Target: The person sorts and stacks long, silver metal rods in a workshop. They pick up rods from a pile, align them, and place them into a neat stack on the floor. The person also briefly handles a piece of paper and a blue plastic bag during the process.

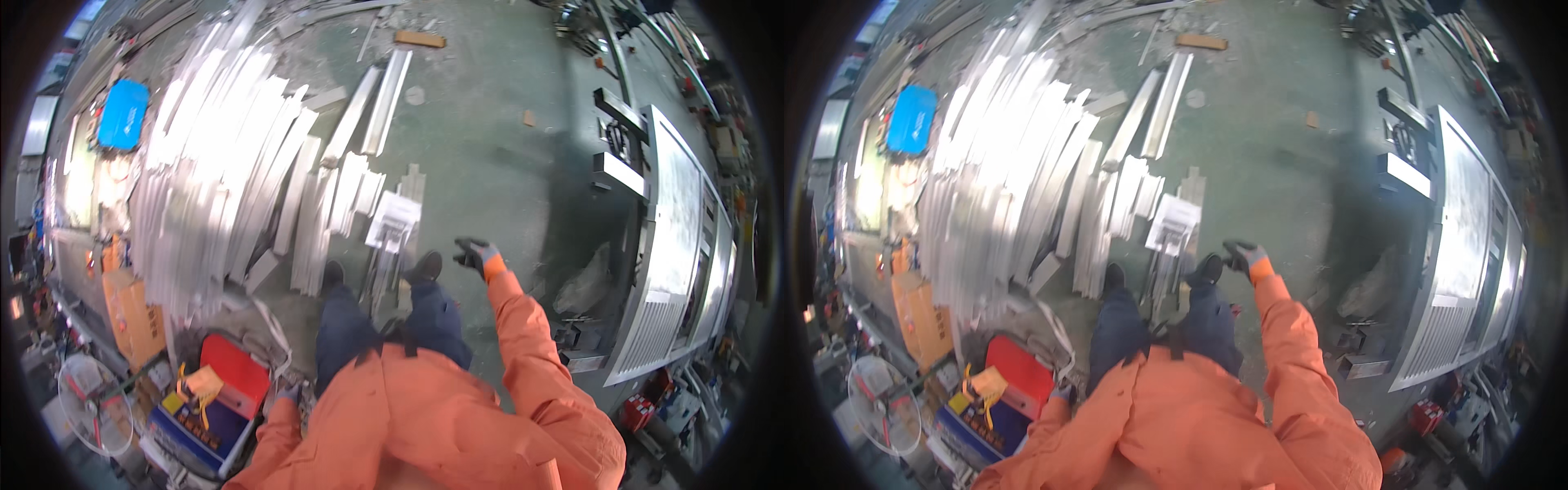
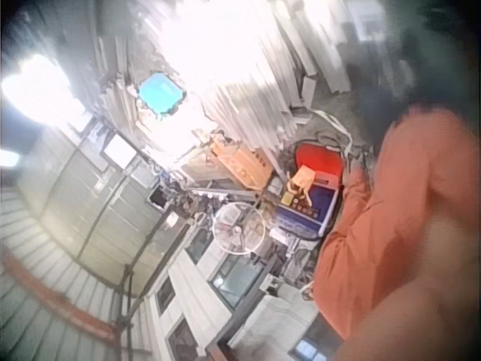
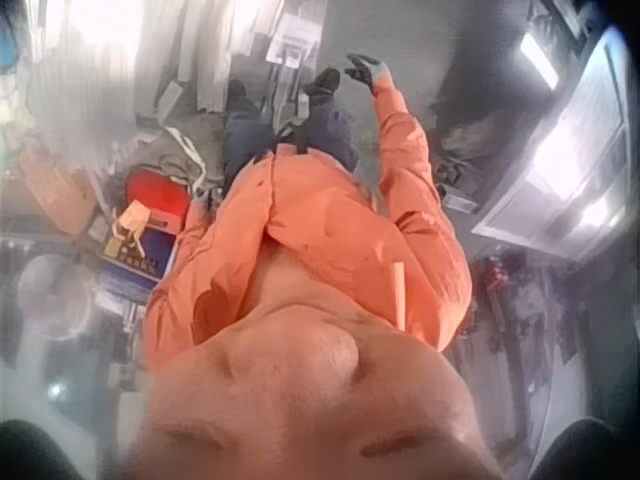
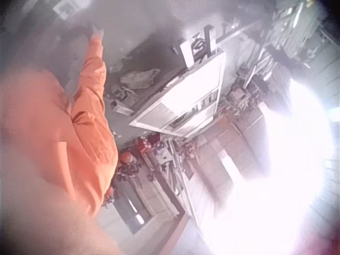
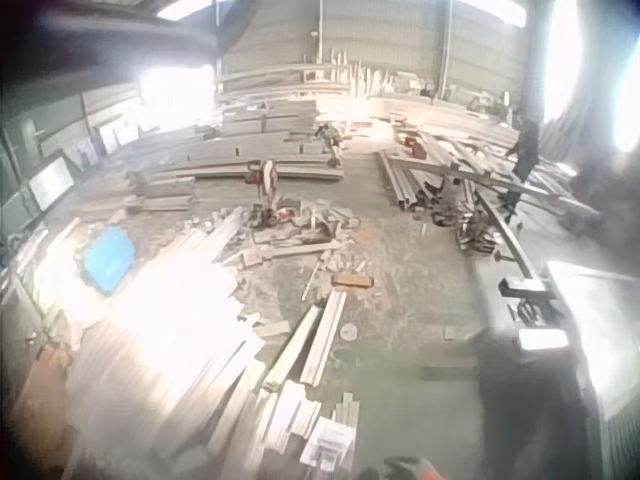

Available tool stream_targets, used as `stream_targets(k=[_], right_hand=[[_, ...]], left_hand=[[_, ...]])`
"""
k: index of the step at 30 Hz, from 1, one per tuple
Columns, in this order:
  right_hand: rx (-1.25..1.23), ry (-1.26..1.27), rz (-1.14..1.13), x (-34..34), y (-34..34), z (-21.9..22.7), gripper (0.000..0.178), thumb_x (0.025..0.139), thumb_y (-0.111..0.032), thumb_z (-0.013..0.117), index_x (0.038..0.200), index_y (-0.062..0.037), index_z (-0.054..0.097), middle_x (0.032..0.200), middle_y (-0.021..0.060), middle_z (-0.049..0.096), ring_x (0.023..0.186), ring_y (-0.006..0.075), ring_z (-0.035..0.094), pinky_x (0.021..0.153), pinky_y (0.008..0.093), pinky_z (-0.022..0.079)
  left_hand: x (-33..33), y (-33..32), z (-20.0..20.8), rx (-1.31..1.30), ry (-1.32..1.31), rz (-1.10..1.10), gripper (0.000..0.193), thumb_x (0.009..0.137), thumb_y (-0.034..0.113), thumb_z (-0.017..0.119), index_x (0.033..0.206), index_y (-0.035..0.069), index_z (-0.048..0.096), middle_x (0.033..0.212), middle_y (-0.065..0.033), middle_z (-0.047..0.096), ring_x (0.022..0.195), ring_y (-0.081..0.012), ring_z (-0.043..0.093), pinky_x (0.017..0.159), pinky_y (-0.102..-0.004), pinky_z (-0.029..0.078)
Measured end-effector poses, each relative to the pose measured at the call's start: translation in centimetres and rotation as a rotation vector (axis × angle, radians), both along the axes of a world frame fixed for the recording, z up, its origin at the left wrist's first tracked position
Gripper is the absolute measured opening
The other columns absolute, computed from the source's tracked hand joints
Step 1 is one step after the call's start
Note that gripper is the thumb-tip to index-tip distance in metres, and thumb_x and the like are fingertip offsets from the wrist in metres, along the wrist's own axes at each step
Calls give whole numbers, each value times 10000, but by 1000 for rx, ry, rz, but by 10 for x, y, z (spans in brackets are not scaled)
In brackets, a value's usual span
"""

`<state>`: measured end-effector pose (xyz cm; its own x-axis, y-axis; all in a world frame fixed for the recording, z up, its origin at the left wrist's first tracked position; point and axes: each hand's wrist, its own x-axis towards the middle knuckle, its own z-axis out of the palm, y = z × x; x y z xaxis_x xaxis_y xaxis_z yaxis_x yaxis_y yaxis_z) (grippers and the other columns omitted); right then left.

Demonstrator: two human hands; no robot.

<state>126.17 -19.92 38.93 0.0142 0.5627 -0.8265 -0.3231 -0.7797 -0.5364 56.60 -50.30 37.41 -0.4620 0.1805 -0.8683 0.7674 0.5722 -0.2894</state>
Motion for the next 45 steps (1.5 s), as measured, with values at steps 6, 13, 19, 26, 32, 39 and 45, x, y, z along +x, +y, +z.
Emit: stream_targets(k=[6,13,19,26,32,39,45], right_hand=[[342,-457,389,-53,-28,15,537,895,-153,683,1403,-156,510,917,52,681,780,144,644,660,257,500],[-476,-420,16,-13,-262,-45,488,813,-243,726,1274,-192,576,938,-1,649,753,157,586,570,319,458],[-557,-368,-115,-158,-306,13,194,880,-285,655,1071,-251,652,855,-21,653,649,153,575,543,317,445],[-204,-411,101,-246,-191,58,454,855,-270,701,1278,-125,621,954,52,681,769,126,631,595,265,465],[-63,-400,218,-263,-132,26,487,845,-278,683,1281,-71,616,1006,86,697,804,152,645,729,317,532],[-259,-72,102,-246,-86,-23,442,854,-184,688,1270,-58,609,974,96,692,688,180,593,614,322,508],[-345,-153,184,-237,-22,-55,411,876,-154,654,1280,-146,581,889,46,676,648,160,586,503,270,393]], left_hand=[[-34,147,9,868,-265,203,547,884,503,599,1176,46,672,1090,-228,683,1053,-321,651,885,-400,505],[-165,328,264,1441,-189,-138,516,895,458,592,1194,42,657,1119,-217,670,1067,-315,640,901,-398,498],[-318,276,363,1366,217,-364,491,904,419,586,1209,39,644,1145,-207,658,1079,-311,630,916,-396,492],[-378,240,335,1228,279,-320,463,915,374,580,1227,35,629,1174,-196,645,1094,-306,619,932,-394,485],[-379,229,354,1198,352,-300,441,924,335,574,1242,32,616,1199,-186,633,1106,-302,609,946,-393,479],[-361,226,410,1167,459,-304,419,935,290,567,1260,28,600,1229,-175,620,1121,-297,598,963,-391,472],[-334,244,452,1126,494,-315,402,944,251,561,1276,25,587,1254,-165,608,1133,-292,589,977,-390,466]])
